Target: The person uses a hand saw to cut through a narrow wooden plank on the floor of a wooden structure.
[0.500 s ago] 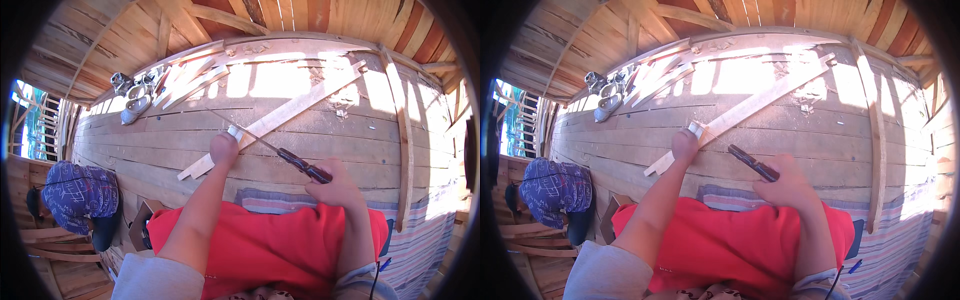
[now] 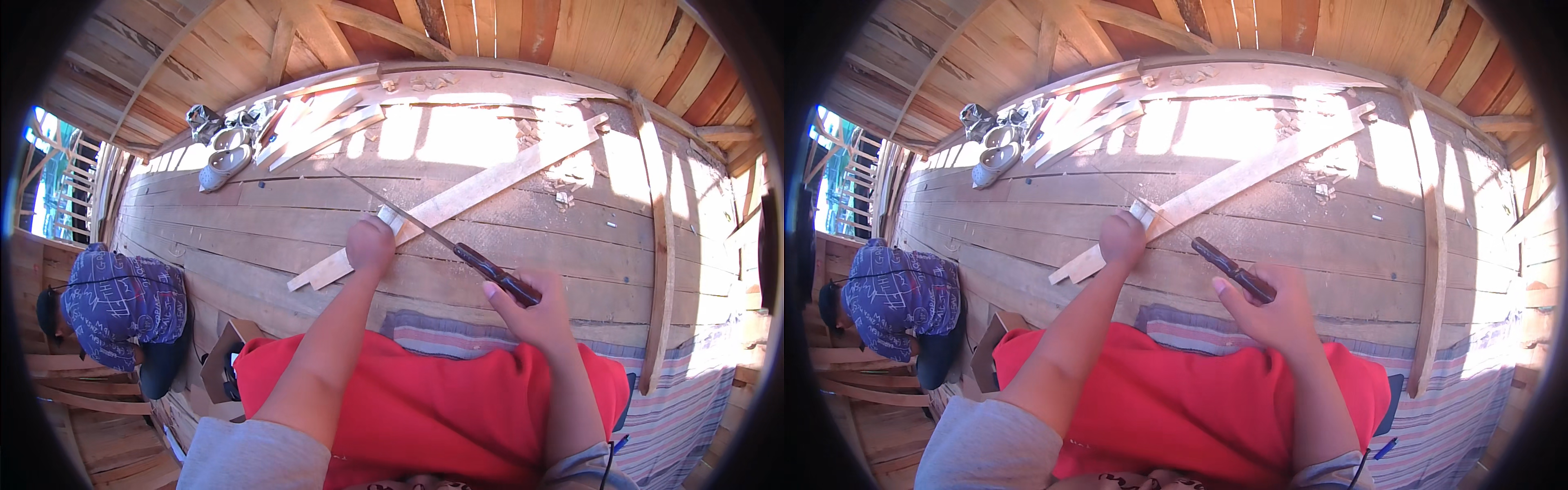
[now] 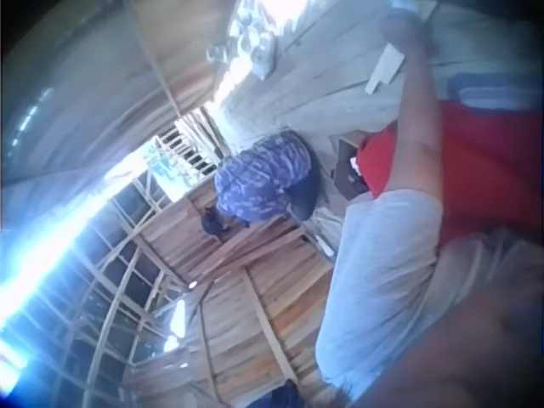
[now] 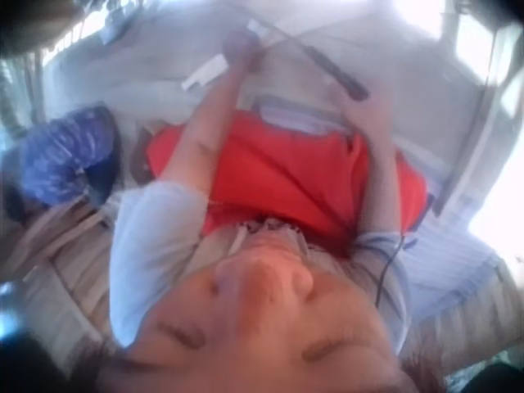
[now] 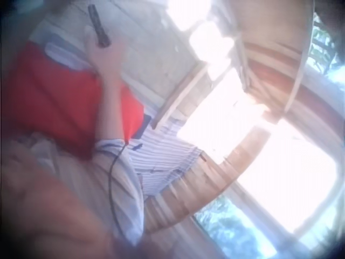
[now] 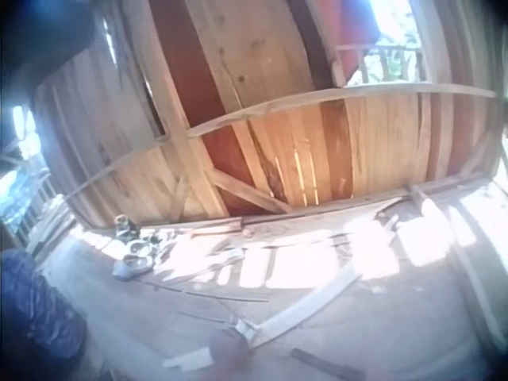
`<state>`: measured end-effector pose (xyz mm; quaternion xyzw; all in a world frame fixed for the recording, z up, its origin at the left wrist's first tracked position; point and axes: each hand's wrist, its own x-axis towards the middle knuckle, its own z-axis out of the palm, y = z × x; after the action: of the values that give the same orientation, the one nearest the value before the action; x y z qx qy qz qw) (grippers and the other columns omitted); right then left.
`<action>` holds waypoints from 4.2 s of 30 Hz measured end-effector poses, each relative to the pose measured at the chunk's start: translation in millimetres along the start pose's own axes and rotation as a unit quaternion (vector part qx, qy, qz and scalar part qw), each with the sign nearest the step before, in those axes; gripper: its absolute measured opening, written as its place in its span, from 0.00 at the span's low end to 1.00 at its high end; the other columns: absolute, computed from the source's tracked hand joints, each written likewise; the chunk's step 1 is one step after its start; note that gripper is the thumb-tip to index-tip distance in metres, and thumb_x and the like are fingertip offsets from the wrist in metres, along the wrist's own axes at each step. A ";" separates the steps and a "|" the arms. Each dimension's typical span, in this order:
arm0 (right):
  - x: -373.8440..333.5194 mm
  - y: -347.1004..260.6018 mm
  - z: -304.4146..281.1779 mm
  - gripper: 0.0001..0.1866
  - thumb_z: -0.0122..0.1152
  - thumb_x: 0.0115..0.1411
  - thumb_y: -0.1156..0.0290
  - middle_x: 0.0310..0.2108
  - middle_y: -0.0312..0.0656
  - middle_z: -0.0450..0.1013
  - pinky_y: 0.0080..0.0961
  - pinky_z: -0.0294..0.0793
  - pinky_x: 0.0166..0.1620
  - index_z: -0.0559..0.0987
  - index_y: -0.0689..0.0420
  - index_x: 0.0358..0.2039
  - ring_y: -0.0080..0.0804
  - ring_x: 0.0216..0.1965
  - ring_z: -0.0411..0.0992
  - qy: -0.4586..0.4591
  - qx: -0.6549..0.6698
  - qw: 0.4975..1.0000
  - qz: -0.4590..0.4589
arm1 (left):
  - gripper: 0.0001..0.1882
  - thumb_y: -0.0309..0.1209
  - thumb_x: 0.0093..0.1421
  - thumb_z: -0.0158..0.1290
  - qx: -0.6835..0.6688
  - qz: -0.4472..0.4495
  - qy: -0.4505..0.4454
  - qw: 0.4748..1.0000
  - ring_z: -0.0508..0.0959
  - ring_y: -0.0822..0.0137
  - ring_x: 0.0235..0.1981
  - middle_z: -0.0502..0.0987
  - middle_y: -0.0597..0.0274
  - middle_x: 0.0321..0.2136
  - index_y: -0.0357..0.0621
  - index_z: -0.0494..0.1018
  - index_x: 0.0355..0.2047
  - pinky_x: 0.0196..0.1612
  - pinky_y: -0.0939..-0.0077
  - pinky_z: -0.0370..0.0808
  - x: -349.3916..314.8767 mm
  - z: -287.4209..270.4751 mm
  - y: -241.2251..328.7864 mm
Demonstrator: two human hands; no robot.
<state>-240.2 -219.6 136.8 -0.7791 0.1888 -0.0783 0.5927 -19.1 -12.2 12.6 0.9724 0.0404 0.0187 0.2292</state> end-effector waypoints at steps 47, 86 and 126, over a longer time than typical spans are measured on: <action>-5.8 -6.6 18.0 0.29 0.66 0.64 0.58 0.08 0.41 0.58 0.36 0.54 0.19 0.72 0.65 0.13 0.27 0.13 0.52 0.032 -0.064 0.997 -0.005 | 0.27 0.44 0.69 0.41 0.014 -0.041 0.027 0.999 0.84 0.38 0.35 0.83 0.38 0.31 0.36 0.84 0.30 0.42 0.45 0.79 1.9 13.8 -6.6; -8.1 -15.8 -10.5 0.29 0.65 0.65 0.55 0.09 0.36 0.61 0.33 0.56 0.20 0.73 0.64 0.15 0.24 0.14 0.55 0.049 -0.082 0.994 0.048 | 0.29 0.44 0.70 0.40 0.005 -0.045 0.027 0.999 0.84 0.39 0.35 0.83 0.38 0.30 0.35 0.84 0.30 0.42 0.45 0.79 -1.8 2.9 -3.1; -7.1 -22.9 -17.3 0.26 0.62 0.65 0.58 0.12 0.47 0.64 0.36 0.64 0.24 0.76 0.66 0.18 0.31 0.15 0.61 -0.036 -0.054 0.996 0.056 | 0.28 0.41 0.69 0.38 0.027 -0.002 0.018 0.999 0.83 0.36 0.35 0.82 0.34 0.30 0.34 0.82 0.28 0.43 0.43 0.77 -8.6 8.2 -2.9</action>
<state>-248.1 -227.2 164.2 -0.8002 0.2148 -0.0067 0.5600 -27.4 -14.0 3.8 0.9776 0.0469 0.0351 0.2021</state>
